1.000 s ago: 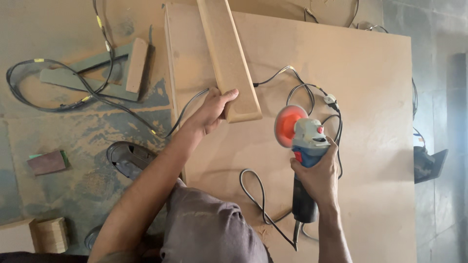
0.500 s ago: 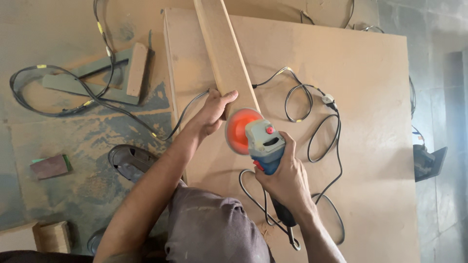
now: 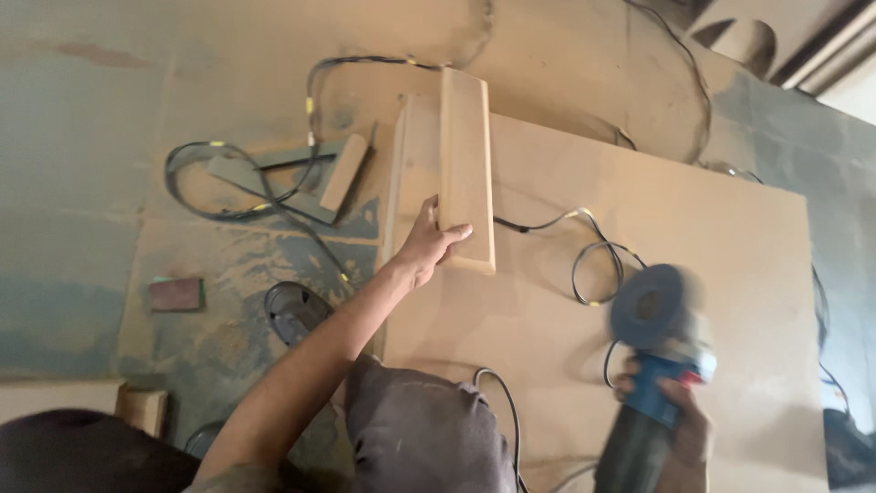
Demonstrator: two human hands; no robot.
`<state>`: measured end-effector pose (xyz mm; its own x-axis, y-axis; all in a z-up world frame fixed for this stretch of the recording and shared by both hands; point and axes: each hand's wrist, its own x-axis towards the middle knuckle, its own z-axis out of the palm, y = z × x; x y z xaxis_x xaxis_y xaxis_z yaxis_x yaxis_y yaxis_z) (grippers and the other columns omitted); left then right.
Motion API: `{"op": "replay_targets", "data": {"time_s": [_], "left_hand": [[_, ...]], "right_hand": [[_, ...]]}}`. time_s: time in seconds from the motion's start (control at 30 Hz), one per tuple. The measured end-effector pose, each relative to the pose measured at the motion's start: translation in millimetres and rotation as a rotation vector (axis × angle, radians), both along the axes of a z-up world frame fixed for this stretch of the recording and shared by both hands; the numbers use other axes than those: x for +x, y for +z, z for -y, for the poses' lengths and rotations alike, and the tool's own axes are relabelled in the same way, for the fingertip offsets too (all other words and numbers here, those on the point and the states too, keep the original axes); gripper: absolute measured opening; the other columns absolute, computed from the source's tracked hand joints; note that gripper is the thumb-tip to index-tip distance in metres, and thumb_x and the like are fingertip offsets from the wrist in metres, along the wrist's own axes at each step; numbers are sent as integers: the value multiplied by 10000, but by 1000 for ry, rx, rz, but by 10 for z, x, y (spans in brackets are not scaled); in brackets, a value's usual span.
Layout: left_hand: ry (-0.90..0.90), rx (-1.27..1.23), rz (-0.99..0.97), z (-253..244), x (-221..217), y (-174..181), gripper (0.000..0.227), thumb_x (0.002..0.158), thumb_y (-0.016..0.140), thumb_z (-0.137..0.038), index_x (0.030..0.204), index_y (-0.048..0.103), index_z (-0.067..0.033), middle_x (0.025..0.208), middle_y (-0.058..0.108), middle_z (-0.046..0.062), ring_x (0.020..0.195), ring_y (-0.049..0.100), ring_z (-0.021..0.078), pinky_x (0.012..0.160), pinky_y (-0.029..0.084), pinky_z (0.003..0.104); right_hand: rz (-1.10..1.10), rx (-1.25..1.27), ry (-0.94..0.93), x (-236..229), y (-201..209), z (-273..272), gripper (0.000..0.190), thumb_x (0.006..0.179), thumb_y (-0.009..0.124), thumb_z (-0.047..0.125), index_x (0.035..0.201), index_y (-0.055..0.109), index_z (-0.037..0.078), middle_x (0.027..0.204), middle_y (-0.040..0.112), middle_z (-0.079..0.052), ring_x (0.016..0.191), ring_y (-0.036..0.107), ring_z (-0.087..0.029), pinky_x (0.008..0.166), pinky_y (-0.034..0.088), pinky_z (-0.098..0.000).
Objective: The person sands wooden boards by hand using a sanding block and then uses an angle grinder with a sanding disc to smooth the edges and surfaces of a large paneled wooden piece.
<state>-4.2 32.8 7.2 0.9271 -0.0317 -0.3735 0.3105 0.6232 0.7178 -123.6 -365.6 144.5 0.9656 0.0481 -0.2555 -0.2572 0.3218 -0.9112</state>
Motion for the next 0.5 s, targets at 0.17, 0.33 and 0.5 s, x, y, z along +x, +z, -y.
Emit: {"op": "replay_targets", "data": {"time_s": [0.17, 0.33, 0.5], "left_hand": [[165, 219, 65, -157, -43, -134, 715, 886, 693, -20, 1537, 400, -51, 1370, 645, 122, 1235, 610, 199, 1030, 493, 326], [370, 238, 79, -416, -360, -347, 532, 925, 716, -37, 1441, 597, 16, 1204, 724, 101, 1063, 658, 165, 926, 532, 324], [642, 181, 152, -1082, -865, -426, 652, 881, 711, -7, 1504, 521, -50, 1251, 715, 33, 1078, 660, 117, 932, 533, 275]], "right_hand": [[-296, 239, -41, -270, -554, 546, 855, 871, 738, 651, 1461, 503, 78, 1232, 608, -136, 997, 670, -274, 788, 630, -530], [-510, -290, 93, -200, -1394, 844, 617, 958, 788, 278, 1324, 511, -134, 1064, 571, -317, 872, 608, -390, 703, 536, -493], [-307, 675, 326, -102, -1633, 437, 622, 951, 704, 219, 1507, 526, 3, 1239, 599, -197, 1061, 603, -317, 955, 498, -507]]}}
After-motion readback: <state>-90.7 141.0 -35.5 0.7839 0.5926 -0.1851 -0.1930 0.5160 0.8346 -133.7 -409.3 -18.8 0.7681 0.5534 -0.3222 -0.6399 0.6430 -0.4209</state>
